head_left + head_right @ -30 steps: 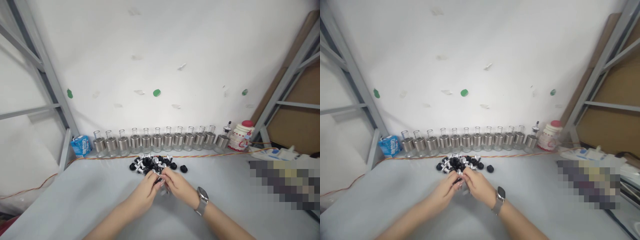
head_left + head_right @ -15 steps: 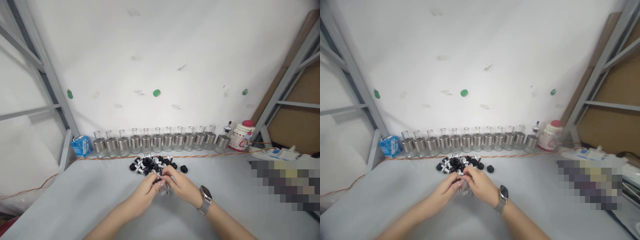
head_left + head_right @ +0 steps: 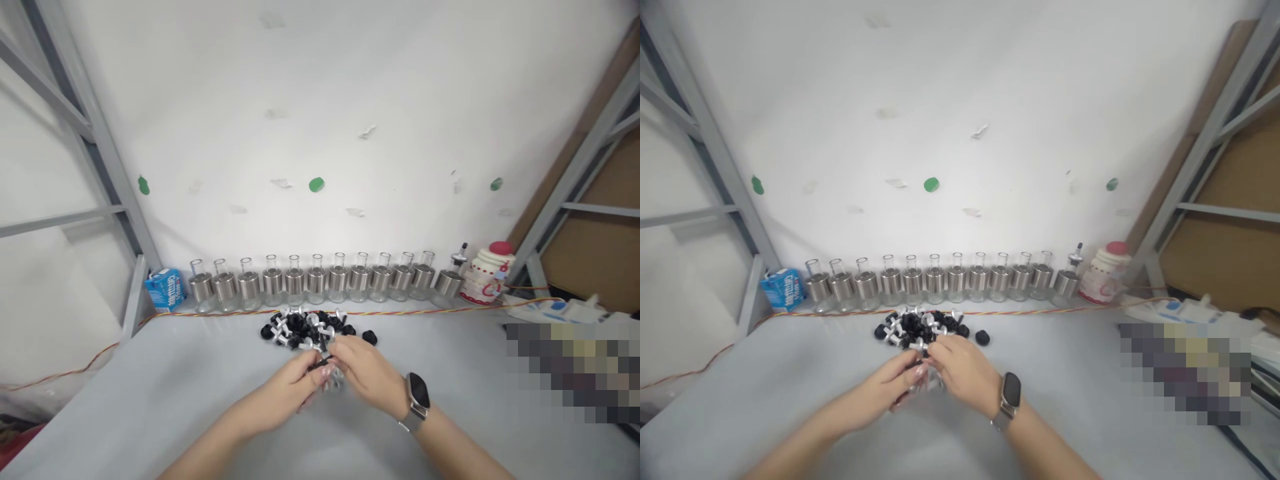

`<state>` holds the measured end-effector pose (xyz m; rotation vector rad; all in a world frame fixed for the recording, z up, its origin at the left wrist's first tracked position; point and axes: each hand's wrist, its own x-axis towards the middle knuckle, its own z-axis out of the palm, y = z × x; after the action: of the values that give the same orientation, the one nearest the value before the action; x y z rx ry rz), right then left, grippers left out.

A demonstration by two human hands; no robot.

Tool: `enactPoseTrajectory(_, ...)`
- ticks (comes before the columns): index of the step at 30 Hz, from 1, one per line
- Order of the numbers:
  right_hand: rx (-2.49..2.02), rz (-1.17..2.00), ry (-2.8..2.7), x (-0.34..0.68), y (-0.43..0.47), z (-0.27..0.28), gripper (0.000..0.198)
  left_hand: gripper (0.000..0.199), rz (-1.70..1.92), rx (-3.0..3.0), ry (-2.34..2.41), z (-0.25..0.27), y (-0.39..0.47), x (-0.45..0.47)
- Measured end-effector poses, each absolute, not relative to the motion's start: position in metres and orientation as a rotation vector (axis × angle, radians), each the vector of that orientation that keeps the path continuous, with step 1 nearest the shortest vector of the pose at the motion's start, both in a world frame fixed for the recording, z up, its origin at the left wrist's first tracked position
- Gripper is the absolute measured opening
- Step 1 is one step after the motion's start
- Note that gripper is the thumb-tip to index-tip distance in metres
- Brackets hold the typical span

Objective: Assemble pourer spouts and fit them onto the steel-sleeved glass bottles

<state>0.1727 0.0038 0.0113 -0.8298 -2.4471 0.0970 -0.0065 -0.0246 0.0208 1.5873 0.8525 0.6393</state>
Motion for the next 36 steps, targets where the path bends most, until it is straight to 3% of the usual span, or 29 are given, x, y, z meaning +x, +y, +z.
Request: enactPoseTrajectory(36,-0.688,0.305,-2.327,0.1735,0.0017,0.0101,0.021,0.026,0.743,1.637,0.86,0.0229,-0.0348,-0.0015)
